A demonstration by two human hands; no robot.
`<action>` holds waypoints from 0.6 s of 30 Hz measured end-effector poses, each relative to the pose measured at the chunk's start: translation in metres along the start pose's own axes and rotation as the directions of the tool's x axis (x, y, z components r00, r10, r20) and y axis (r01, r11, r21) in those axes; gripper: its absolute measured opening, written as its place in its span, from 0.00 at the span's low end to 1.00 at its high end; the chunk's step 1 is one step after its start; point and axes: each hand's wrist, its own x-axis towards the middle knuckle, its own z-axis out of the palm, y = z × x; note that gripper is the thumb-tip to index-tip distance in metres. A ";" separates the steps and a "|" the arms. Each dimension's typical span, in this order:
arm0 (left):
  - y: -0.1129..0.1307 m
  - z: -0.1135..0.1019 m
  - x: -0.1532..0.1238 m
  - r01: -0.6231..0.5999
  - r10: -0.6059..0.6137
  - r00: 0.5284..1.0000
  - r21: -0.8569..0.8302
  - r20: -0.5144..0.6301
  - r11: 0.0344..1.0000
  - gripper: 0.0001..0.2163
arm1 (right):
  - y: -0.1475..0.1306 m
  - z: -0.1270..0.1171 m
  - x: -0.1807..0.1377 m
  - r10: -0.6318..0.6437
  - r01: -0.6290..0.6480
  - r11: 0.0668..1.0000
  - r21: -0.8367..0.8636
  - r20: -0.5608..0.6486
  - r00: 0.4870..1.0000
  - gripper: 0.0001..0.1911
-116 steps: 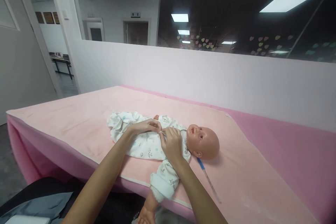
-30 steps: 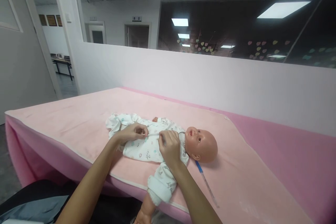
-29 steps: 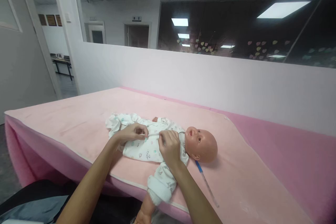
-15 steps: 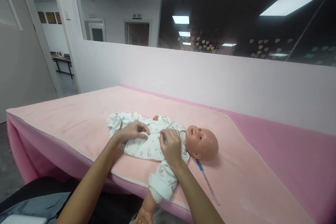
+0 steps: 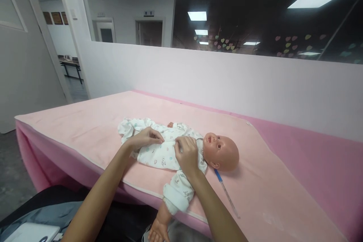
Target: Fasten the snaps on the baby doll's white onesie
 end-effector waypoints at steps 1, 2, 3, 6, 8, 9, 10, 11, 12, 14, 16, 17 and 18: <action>0.000 0.000 0.000 0.001 -0.001 1.000 0.007 -0.007 1.000 0.12 | 0.000 0.000 0.000 -0.003 0.003 1.000 0.000 -0.003 1.000 0.06; 0.000 0.000 0.000 0.004 -0.004 1.000 0.015 -0.013 1.000 0.12 | 0.000 0.000 0.000 -0.005 0.005 1.000 0.000 -0.004 1.000 0.06; -0.001 0.000 0.000 0.007 -0.006 1.000 0.021 -0.017 1.000 0.12 | 0.000 0.000 0.000 -0.007 0.007 1.000 0.000 -0.005 1.000 0.06; -0.003 0.001 0.001 0.008 -0.007 1.000 0.024 -0.028 1.000 0.12 | 0.000 -0.001 0.000 -0.006 0.006 1.000 -0.003 -0.004 1.000 0.06; -0.003 0.001 0.002 0.004 -0.003 1.000 0.016 -0.031 1.000 0.11 | 0.000 -0.001 0.000 -0.005 0.005 1.000 -0.006 0.002 1.000 0.06; -0.003 0.001 0.002 0.002 -0.002 1.000 0.012 -0.031 1.000 0.11 | 0.000 -0.001 0.000 -0.002 0.002 1.000 -0.008 0.005 1.000 0.06; -0.003 0.001 0.002 0.001 -0.001 1.000 0.009 -0.026 1.000 0.11 | -0.001 -0.001 0.000 0.000 0.000 1.000 -0.009 0.009 1.000 0.06; -0.002 0.001 0.002 0.000 0.001 1.000 0.008 -0.018 1.000 0.11 | -0.001 -0.001 0.000 0.002 -0.002 1.000 -0.009 0.013 1.000 0.05; -0.002 0.001 0.002 -0.003 0.003 1.000 0.008 -0.009 1.000 0.11 | -0.001 -0.001 0.000 0.004 -0.004 1.000 -0.010 0.016 1.000 0.05; 0.000 0.000 0.001 -0.003 0.003 1.000 0.018 0.006 1.000 0.11 | -0.001 -0.001 0.000 0.008 -0.008 1.000 -0.012 0.020 1.000 0.05; 0.001 0.000 0.001 -0.005 0.004 1.000 0.035 0.013 0.999 0.11 | -0.001 0.000 0.000 0.009 -0.008 1.000 -0.014 0.026 1.000 0.05; 0.002 0.000 0.001 -0.005 0.005 1.000 0.044 0.018 0.999 0.11 | -0.001 0.000 0.000 0.010 -0.010 1.000 -0.016 0.029 1.000 0.05; 0.002 0.000 0.000 -0.006 0.005 1.000 0.050 0.024 0.999 0.11 | 0.000 0.000 0.000 0.010 -0.010 1.000 -0.016 0.032 0.999 0.05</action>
